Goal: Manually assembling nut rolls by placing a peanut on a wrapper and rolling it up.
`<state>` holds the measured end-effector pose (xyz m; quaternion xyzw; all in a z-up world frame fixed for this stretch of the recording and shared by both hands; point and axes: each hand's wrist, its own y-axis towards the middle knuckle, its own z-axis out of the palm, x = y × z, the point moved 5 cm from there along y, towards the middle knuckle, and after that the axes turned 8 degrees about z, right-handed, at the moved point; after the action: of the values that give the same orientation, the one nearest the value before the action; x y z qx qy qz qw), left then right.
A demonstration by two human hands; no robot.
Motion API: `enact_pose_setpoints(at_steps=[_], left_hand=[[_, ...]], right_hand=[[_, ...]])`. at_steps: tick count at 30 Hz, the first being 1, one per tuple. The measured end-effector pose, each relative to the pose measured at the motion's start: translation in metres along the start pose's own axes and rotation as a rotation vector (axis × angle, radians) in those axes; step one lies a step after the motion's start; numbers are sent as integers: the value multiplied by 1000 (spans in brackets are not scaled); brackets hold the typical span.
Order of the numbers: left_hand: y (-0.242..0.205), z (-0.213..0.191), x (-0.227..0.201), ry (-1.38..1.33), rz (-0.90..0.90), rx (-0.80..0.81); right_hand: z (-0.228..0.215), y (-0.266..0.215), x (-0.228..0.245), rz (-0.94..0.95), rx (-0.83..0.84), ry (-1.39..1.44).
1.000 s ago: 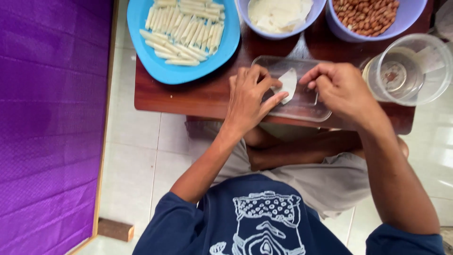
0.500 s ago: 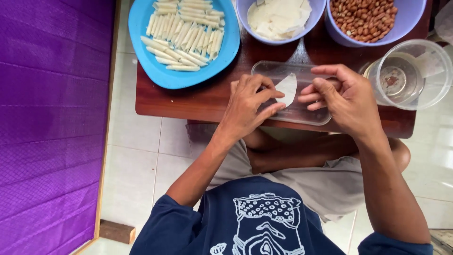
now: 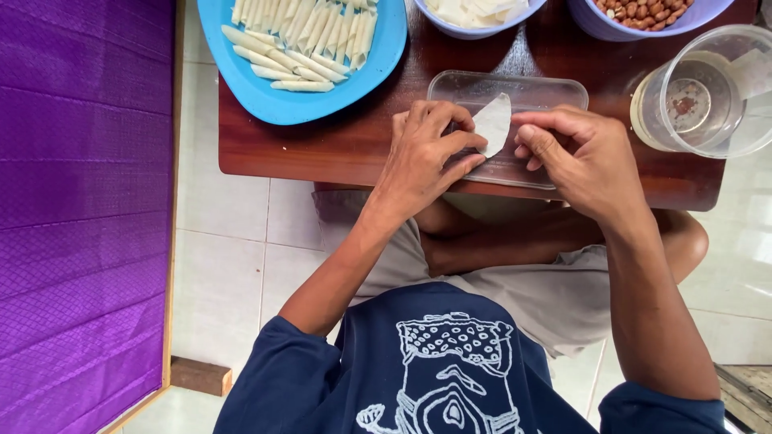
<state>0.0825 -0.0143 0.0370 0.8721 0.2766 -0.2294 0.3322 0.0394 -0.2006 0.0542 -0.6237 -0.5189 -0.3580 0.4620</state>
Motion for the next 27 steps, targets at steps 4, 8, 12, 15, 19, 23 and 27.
enact_pose_setpoints(at_steps=[4, 8, 12, 15, 19, 23, 27], left_hand=[[1, 1, 0, 7, 11, -26], [1, 3, 0, 13, 11, -31], [4, 5, -1, 15, 9, -46], [5, 4, -2, 22, 3, -47], [3, 6, -4, 32, -4, -41], [4, 11, -6, 66, -15, -68], [9, 1, 0, 108, 23, -112]], right_hand=[[7, -3, 1, -29, 30, 4], [9, -8, -4, -2, -99, 26], [12, -11, 11, -313, -136, -234], [13, -13, 15, -327, -158, -298], [11, -15, 16, -321, -178, -294], [8, -19, 10, -346, -277, -277], [5, -23, 0, -338, -334, -217]])
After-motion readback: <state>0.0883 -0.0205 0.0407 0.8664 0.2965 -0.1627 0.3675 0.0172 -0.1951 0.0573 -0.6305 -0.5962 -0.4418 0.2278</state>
